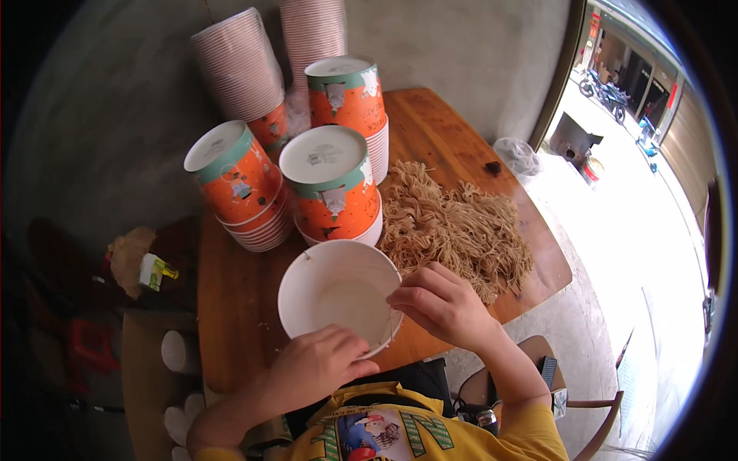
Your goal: The person is threading and securing strings through pre-punched holes in paper cups.
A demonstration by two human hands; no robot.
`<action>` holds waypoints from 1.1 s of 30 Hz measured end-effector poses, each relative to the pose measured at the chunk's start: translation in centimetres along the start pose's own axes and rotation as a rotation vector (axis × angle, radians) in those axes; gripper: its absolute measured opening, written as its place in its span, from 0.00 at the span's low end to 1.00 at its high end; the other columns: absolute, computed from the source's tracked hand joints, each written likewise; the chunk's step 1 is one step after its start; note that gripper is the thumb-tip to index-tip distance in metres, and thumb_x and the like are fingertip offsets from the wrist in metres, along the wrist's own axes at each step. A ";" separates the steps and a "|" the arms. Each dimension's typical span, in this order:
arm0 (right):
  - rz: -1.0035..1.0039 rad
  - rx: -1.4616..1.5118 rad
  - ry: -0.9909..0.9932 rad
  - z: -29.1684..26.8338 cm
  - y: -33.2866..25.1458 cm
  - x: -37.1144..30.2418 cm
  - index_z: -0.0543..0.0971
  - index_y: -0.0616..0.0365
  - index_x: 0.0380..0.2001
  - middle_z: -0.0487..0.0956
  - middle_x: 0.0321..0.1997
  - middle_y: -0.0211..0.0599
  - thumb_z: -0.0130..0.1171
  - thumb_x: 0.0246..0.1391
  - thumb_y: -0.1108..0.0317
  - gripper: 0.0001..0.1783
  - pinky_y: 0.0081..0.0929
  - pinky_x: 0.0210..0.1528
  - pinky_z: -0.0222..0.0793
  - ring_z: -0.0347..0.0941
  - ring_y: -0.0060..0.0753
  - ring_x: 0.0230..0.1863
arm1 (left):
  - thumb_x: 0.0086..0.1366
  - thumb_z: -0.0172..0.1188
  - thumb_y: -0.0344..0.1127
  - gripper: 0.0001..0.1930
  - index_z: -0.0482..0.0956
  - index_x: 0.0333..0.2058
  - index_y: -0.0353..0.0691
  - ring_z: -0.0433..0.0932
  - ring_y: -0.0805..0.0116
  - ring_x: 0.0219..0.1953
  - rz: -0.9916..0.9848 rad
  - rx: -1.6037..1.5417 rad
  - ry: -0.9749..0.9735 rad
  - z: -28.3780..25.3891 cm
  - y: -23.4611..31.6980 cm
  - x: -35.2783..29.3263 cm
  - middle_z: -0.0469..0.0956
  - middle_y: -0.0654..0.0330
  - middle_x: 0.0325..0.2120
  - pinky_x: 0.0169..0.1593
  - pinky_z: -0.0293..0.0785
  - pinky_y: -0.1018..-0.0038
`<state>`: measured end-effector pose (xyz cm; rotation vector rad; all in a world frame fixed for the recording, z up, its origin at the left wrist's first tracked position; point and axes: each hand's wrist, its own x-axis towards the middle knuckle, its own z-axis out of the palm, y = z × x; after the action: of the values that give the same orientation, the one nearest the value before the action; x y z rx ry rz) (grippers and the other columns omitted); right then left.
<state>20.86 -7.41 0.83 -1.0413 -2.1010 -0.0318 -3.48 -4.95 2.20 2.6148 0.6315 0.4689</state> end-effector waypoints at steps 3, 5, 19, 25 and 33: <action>-0.106 0.077 -0.042 1.9 0.0 2.2 0.78 0.55 0.34 0.76 0.34 0.32 0.66 0.47 0.73 0.10 0.30 0.35 0.73 0.74 0.36 0.34 | 0.60 0.63 0.41 0.11 0.73 0.30 0.42 0.76 0.62 0.32 0.147 0.128 -0.020 -0.6 -0.2 -1.3 0.73 0.62 0.27 0.37 0.75 0.69; -0.083 0.134 -0.098 2.9 -0.5 2.5 0.76 0.55 0.34 0.78 0.34 0.31 0.64 0.50 0.71 0.08 0.31 0.33 0.74 0.76 0.37 0.33 | 0.60 0.63 0.40 0.10 0.73 0.31 0.42 0.75 0.63 0.33 0.142 0.159 0.007 -1.5 -0.7 -2.1 0.73 0.62 0.26 0.38 0.75 0.69; 0.240 0.119 -0.240 6.6 -4.5 3.8 0.73 0.53 0.39 0.79 0.29 0.41 0.57 0.55 0.71 0.08 0.42 0.27 0.74 0.78 0.50 0.29 | 0.55 0.61 0.28 0.07 0.71 0.24 0.41 0.75 0.58 0.26 -0.270 0.058 0.450 0.9 -1.5 -3.3 0.74 0.59 0.19 0.43 0.68 0.64; 0.314 -0.058 -0.199 7.2 -4.3 5.1 0.72 0.51 0.37 0.79 0.24 0.40 0.54 0.56 0.69 0.06 0.44 0.23 0.72 0.77 0.51 0.25 | 0.51 0.61 0.30 0.07 0.70 0.23 0.42 0.75 0.60 0.32 -0.140 0.115 0.311 0.7 -2.0 -4.1 0.72 0.61 0.22 0.48 0.64 0.64; 0.335 -0.020 -0.184 7.7 -4.2 5.0 0.72 0.52 0.36 0.79 0.25 0.41 0.54 0.57 0.69 0.04 0.45 0.24 0.73 0.78 0.51 0.26 | 0.54 0.67 0.33 0.16 0.68 0.36 0.41 0.73 0.55 0.42 -0.131 -0.039 0.304 0.3 -1.6 -5.8 0.71 0.57 0.33 0.55 0.62 0.60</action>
<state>11.30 -4.30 -0.02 -1.4428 -2.0616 0.2168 -8.78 -6.57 -0.11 2.4662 0.8738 0.8361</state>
